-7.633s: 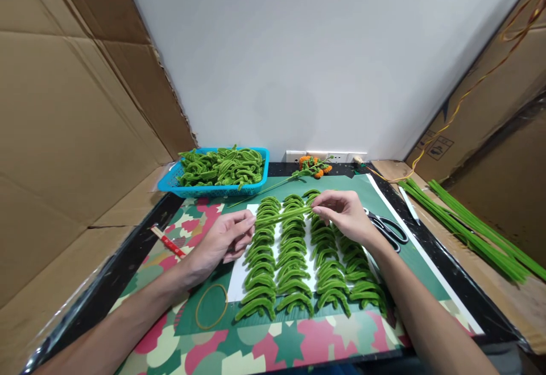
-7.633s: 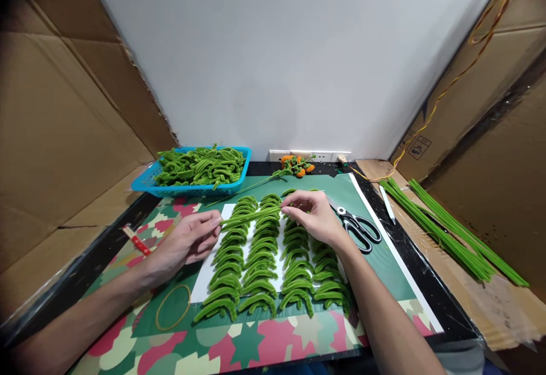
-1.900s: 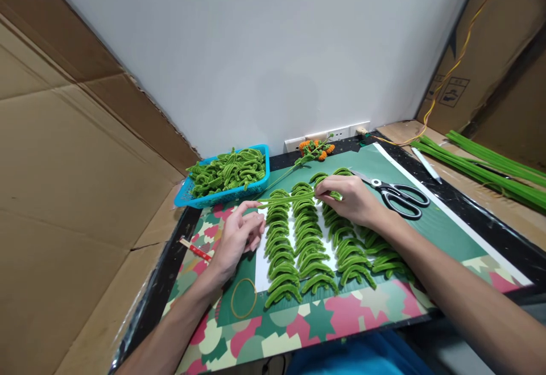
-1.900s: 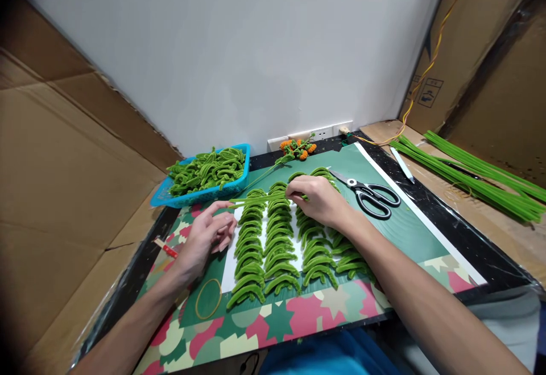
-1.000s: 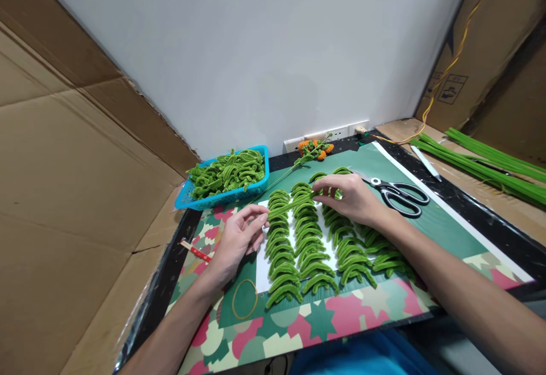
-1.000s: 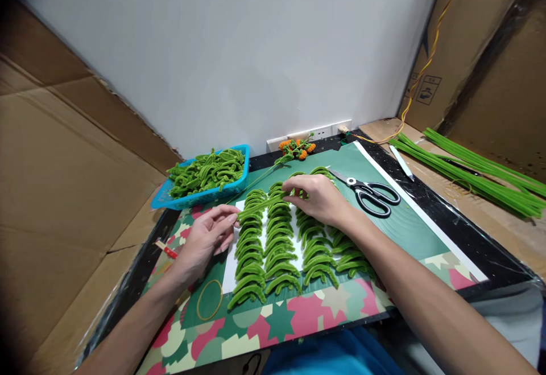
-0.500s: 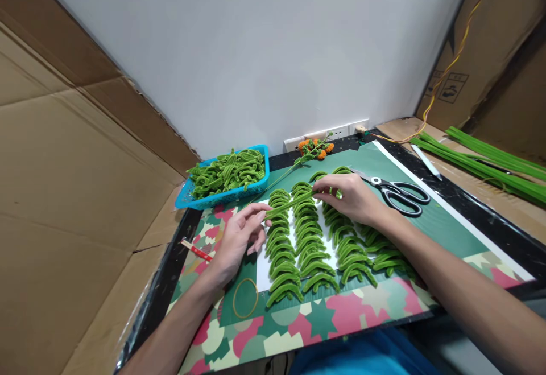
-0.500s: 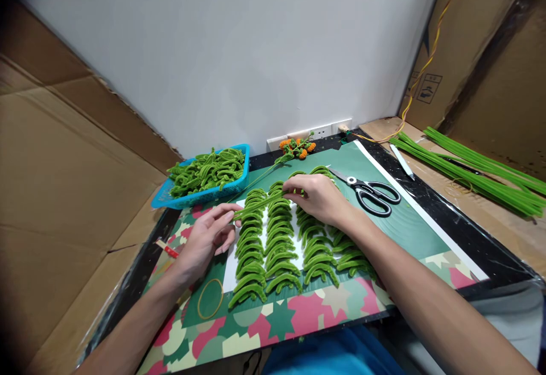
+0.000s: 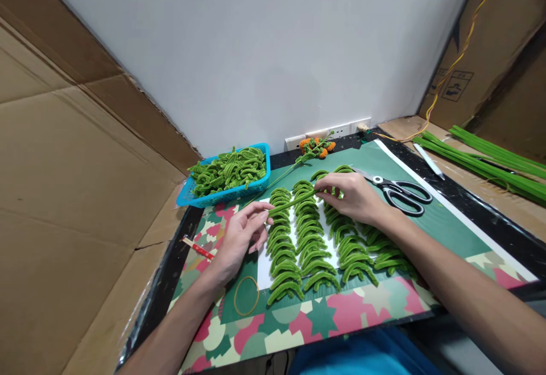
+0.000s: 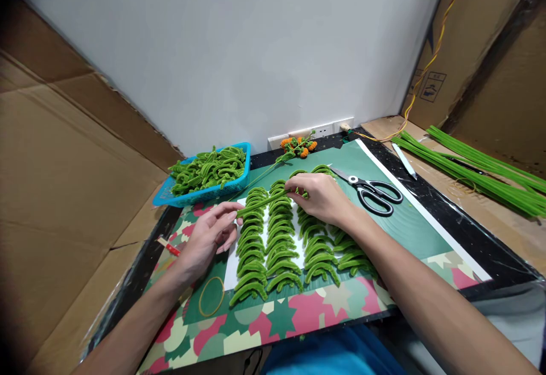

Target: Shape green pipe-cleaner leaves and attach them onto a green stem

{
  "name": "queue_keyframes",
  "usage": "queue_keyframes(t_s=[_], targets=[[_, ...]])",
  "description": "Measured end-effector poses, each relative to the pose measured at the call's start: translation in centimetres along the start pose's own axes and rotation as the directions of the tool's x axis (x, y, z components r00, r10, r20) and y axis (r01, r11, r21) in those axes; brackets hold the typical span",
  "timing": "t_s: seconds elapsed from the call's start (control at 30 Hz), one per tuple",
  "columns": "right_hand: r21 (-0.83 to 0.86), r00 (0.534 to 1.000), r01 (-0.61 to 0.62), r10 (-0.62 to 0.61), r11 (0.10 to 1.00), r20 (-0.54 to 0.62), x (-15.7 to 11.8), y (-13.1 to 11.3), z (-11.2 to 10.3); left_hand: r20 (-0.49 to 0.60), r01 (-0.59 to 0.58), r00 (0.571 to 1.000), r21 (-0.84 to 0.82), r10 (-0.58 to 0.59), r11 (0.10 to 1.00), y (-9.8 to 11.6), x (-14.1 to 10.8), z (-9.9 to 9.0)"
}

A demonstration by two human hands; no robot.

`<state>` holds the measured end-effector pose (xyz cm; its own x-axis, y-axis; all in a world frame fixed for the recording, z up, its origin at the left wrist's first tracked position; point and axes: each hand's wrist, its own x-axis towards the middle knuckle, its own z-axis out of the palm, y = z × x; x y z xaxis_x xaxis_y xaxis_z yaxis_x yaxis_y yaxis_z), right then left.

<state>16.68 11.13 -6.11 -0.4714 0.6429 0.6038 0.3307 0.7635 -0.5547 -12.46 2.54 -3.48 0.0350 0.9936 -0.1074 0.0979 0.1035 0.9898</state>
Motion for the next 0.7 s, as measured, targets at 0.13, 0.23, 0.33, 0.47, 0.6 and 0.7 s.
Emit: queue_keyframes(t_s=[0.13, 0.23, 0.33, 0.47, 0.6, 0.7], targets=[[0.001, 1.0, -0.001, 0.001, 1.0, 0.001, 0.0, -0.2, 0.0, -0.019, -0.014, 1.0, -0.014, 0.014, 1.0, 0.2, 0.0, 0.0], [0.006, 1.0, 0.005, -0.005, 1.0, -0.004, 0.1, -0.3, -0.1, -0.03, -0.029, 0.999, -0.03, 0.028, 0.999, 0.3, -0.1, -0.1], [0.017, 1.0, 0.016, -0.016, 1.0, 0.001, 0.1, -0.3, -0.1, -0.037, -0.039, 0.999, -0.041, 0.037, 0.998, 0.3, -0.1, -0.1], [0.054, 1.0, 0.002, -0.002, 0.999, 0.004, 0.0, -0.2, 0.0, 0.005, -0.04, 0.999, -0.045, 0.04, 0.998, 0.4, -0.2, 0.1], [0.079, 0.996, -0.046, 0.04, 0.996, 0.081, 0.1, -0.8, -0.1, 0.048, -0.065, 0.997, -0.042, 0.067, 0.997, 0.5, -0.4, 0.3], [0.073, 0.979, -0.065, 0.049, 0.995, 0.2, 0.4, -2.1, -0.3, 0.053, -0.105, 0.993, -0.028, 0.106, 0.994, 0.5, -0.7, 0.4]])
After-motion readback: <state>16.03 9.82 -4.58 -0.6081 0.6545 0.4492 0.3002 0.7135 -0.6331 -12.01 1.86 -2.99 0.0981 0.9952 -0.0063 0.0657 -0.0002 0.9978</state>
